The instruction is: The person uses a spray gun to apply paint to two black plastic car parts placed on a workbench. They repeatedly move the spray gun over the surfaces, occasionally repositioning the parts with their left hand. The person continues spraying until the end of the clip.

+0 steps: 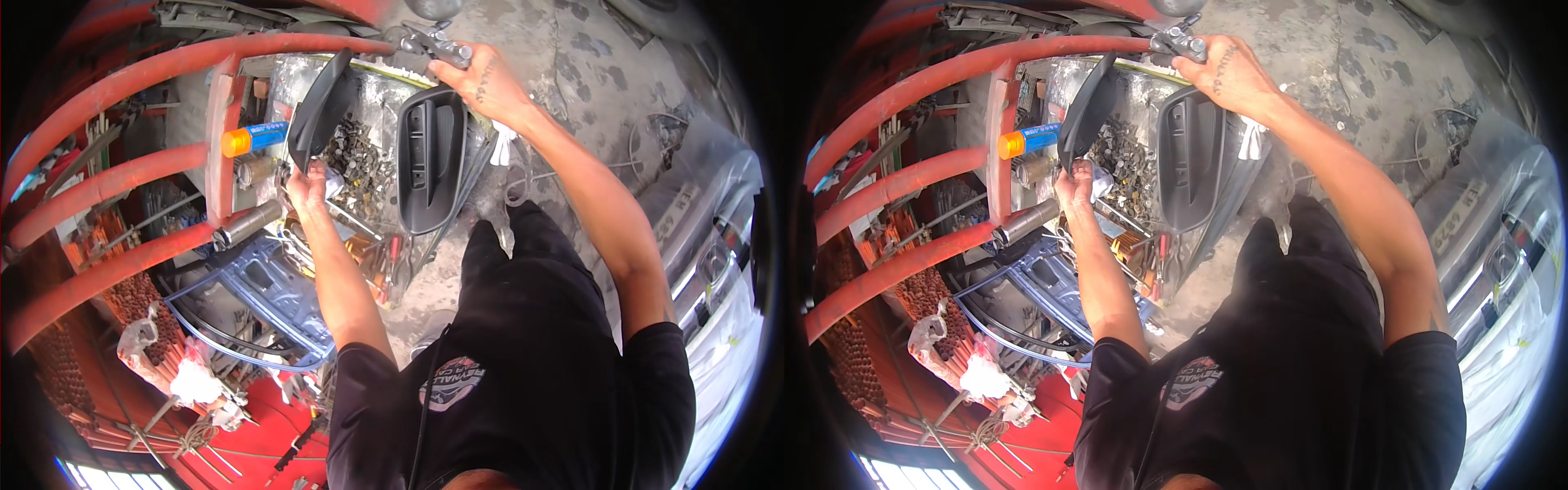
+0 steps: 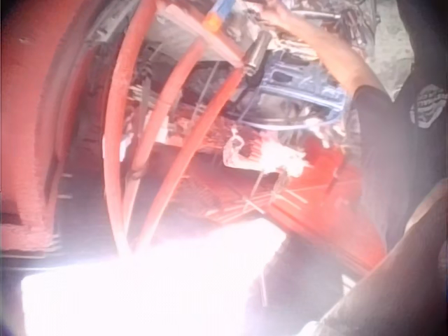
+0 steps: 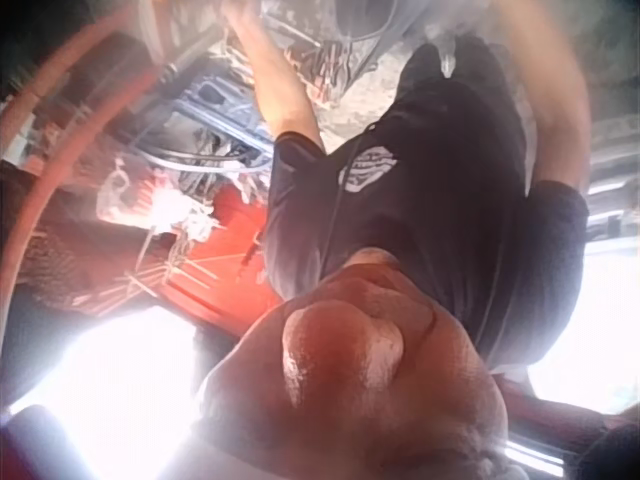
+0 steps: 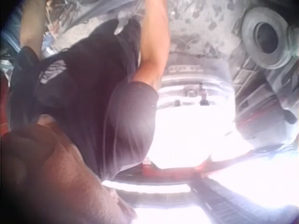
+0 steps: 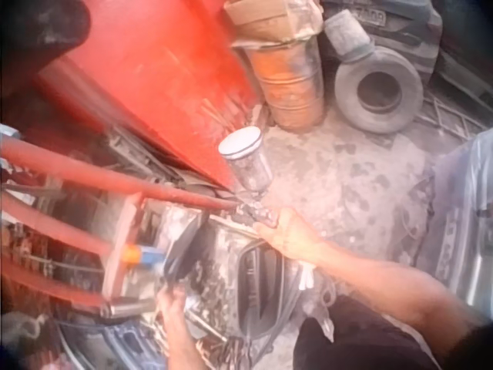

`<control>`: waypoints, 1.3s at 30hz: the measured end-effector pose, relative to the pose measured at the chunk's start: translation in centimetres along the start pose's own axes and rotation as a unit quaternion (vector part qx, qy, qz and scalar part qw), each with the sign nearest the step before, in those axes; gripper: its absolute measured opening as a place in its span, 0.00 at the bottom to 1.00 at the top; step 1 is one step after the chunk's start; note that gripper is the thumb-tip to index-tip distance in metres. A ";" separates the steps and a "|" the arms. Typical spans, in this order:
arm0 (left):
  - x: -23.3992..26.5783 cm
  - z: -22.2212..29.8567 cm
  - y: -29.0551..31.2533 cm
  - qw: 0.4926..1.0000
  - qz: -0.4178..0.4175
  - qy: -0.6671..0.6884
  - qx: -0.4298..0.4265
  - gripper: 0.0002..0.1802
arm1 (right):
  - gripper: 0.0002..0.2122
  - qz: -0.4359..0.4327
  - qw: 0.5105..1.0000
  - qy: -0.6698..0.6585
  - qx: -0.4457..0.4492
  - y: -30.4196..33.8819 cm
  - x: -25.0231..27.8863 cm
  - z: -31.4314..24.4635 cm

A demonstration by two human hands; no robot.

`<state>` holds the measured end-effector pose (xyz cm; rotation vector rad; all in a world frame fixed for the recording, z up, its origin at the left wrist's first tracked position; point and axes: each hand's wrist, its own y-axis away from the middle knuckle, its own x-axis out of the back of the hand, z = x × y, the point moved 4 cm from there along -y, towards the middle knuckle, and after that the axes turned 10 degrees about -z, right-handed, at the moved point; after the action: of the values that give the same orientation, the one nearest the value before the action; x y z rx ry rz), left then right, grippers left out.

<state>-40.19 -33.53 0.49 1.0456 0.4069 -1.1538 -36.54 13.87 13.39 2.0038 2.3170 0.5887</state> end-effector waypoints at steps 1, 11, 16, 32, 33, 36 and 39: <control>0.8 0.4 0.3 1.000 0.010 -0.020 -0.006 0.13 | 0.22 0.004 1.000 0.003 0.000 0.2 0.2 0.1; 0.1 -1.0 2.1 0.974 0.053 -0.219 -0.037 0.16 | 0.21 -0.050 0.995 0.046 0.071 0.8 -1.0 -0.7; -1.8 -2.7 3.1 0.967 -0.055 -0.245 -0.039 0.13 | 0.19 0.020 0.996 0.080 0.025 1.3 0.2 -1.4; 1.3 -4.1 4.9 0.962 -0.018 -0.270 -0.030 0.05 | 0.28 -0.024 0.996 0.072 0.040 3.3 -4.1 -2.8; 1.4 -4.2 4.9 0.961 -0.024 -0.274 -0.024 0.05 | 0.26 -0.026 0.996 0.074 0.032 3.4 -4.0 -2.9; 2.7 -3.7 4.5 0.956 -0.046 -0.288 -0.008 0.06 | 0.23 -0.015 0.996 0.078 0.033 3.9 -4.0 -2.9; 3.9 -3.3 3.9 0.952 -0.069 -0.297 0.004 0.08 | 0.26 -0.002 0.995 0.070 0.075 4.9 -5.3 -1.8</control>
<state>-34.47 -32.75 -2.22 0.6350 -0.0053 -1.5279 -31.46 8.84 15.30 2.0830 2.5167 0.5887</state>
